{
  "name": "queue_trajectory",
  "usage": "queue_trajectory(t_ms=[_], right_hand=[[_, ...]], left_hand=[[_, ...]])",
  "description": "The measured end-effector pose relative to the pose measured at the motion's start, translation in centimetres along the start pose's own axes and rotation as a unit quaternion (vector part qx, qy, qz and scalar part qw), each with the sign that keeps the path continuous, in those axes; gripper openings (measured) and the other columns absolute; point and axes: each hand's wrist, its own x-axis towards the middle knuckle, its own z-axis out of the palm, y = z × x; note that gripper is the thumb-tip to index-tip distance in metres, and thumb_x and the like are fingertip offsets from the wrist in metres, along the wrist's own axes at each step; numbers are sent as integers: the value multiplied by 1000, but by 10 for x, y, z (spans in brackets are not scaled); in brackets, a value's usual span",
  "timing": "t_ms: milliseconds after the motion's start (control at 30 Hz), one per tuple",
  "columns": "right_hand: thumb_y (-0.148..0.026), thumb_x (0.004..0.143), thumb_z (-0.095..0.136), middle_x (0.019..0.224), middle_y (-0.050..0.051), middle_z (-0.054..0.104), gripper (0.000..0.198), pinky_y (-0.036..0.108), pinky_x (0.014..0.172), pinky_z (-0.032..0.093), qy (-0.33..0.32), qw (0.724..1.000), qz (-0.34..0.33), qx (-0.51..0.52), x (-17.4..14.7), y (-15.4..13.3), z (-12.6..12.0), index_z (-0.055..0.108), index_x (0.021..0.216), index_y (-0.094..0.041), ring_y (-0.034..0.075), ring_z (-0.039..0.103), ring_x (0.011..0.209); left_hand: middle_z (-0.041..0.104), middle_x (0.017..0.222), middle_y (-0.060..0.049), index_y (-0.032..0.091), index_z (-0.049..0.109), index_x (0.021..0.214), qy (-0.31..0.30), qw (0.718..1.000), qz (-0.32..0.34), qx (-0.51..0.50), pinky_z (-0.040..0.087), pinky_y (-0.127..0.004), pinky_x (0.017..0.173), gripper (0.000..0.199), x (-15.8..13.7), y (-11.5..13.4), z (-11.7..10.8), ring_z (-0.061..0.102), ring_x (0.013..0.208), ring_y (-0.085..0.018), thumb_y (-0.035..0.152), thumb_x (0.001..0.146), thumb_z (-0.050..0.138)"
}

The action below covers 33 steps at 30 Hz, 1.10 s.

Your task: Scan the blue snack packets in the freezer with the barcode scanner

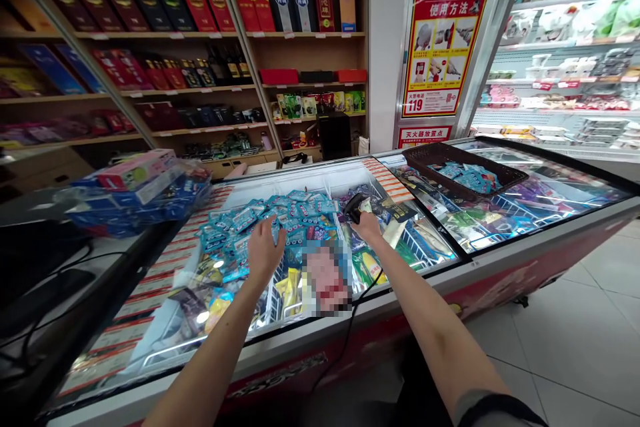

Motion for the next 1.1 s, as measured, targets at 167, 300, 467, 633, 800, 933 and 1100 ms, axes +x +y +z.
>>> queue_trajectory(t_ms=[167,300,467,633,800,933,1100], right_hand=[[-44,77,60,104,13,63,48,31,76,47,34,998,9,55,-22,-30,13,54,113,-13,25,61,95],[-43,78,56,112,15,59,63,34,82,48,21,990,-43,131,-48,-65,36,40,131,-13,26,59,99],[-34,82,46,129,18,46,71,41,99,39,57,982,-133,126,-75,-97,53,18,144,-12,29,44,121],[-39,76,55,137,15,39,82,46,105,31,39,970,-204,124,-81,-95,44,19,145,-15,30,33,130],[-29,82,47,122,8,55,47,37,98,40,47,964,-215,152,-57,-58,34,45,129,-21,21,49,114],[-26,84,44,107,6,63,41,37,93,43,30,979,-165,120,-24,-26,38,49,124,-19,21,55,104],[-26,85,45,112,8,61,44,35,94,41,28,988,-150,37,13,-11,51,48,128,-17,22,52,108]], left_hand=[[65,110,-12,15,60,112,-178,939,-73,-285,47,-38,88,53,8,42,17,60,101,-24,56,81,47],[62,119,-11,16,58,116,-277,832,-126,-463,48,-34,86,57,4,77,24,59,107,-23,58,77,53],[65,109,-10,17,56,112,-236,822,-153,-494,50,-32,81,54,6,83,16,62,96,-20,50,71,65],[66,90,-7,14,57,104,-243,885,-69,-392,49,-29,65,47,22,60,-6,62,74,-17,48,72,60],[65,85,-5,17,59,107,-199,967,103,-117,44,-28,64,42,46,33,-24,61,75,-20,39,71,57],[65,100,-7,22,55,112,-150,978,143,35,43,-28,69,44,54,6,-20,61,88,-23,43,74,56],[62,113,-7,23,53,117,-178,964,173,96,44,-28,73,43,54,-22,9,61,96,-24,39,77,54]])
